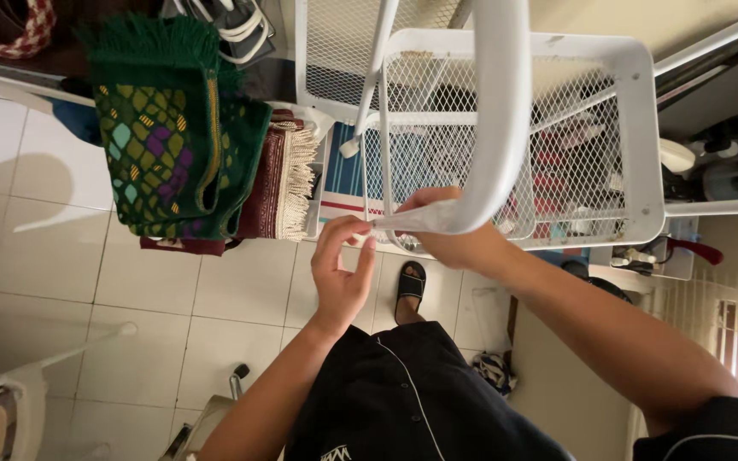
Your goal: The person assembles a white plastic and metal mesh storage shelf by inserting and tightening screws at multiple joints using a red-handled screwdriver. They attach side rails and mesh trays, then flip the unit upright to inspect the assembled structure.
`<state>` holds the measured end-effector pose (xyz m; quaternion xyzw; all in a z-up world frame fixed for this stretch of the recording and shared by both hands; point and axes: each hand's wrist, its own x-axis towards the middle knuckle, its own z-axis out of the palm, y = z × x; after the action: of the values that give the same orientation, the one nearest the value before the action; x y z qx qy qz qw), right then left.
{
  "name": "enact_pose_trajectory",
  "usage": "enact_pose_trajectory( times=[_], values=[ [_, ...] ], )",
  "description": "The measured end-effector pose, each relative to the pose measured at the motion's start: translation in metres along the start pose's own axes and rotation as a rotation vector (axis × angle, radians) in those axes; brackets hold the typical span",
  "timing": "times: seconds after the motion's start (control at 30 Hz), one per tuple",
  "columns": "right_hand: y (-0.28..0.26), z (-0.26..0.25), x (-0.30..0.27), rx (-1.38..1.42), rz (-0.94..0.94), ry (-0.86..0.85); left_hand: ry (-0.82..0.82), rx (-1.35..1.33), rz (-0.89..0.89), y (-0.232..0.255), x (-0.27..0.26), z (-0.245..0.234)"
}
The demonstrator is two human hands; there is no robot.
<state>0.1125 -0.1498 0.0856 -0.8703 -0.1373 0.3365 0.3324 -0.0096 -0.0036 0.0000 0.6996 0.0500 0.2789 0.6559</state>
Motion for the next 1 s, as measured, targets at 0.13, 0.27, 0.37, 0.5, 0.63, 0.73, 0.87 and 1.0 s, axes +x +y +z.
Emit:
enact_pose_trajectory(
  times=[0.13, 0.27, 0.37, 0.5, 0.63, 0.73, 0.87, 1.0],
  values=[
    [-0.005, 0.000, 0.005, -0.181, -0.226, 0.042, -0.008, 0.035, 0.004, 0.001, 0.005, -0.001],
    [-0.004, -0.002, 0.015, -0.228, -0.215, 0.017, -0.012, -0.002, -0.003, -0.003, 0.008, -0.004],
    [-0.007, -0.006, 0.013, -0.145, -0.105, -0.004, -0.011, -0.029, 0.017, -0.004, 0.012, -0.006],
    [-0.006, -0.007, 0.009, -0.053, -0.034, -0.012, -0.001, -0.037, 0.043, -0.008, 0.017, -0.006],
    [0.006, -0.001, 0.006, 0.029, -0.162, 0.048, -0.015, -0.056, 0.032, -0.009, 0.017, -0.007],
    [0.012, 0.002, 0.008, 0.140, -0.279, 0.079, -0.017, -0.077, 0.015, -0.012, 0.018, -0.006],
    [0.003, -0.001, 0.008, 0.134, -0.176, 0.069, -0.040, -0.120, 0.010, -0.014, 0.017, -0.006],
    [-0.009, -0.007, 0.003, 0.043, -0.147, 0.080, -0.049, -0.133, 0.004, -0.017, 0.017, -0.006]
  ],
)
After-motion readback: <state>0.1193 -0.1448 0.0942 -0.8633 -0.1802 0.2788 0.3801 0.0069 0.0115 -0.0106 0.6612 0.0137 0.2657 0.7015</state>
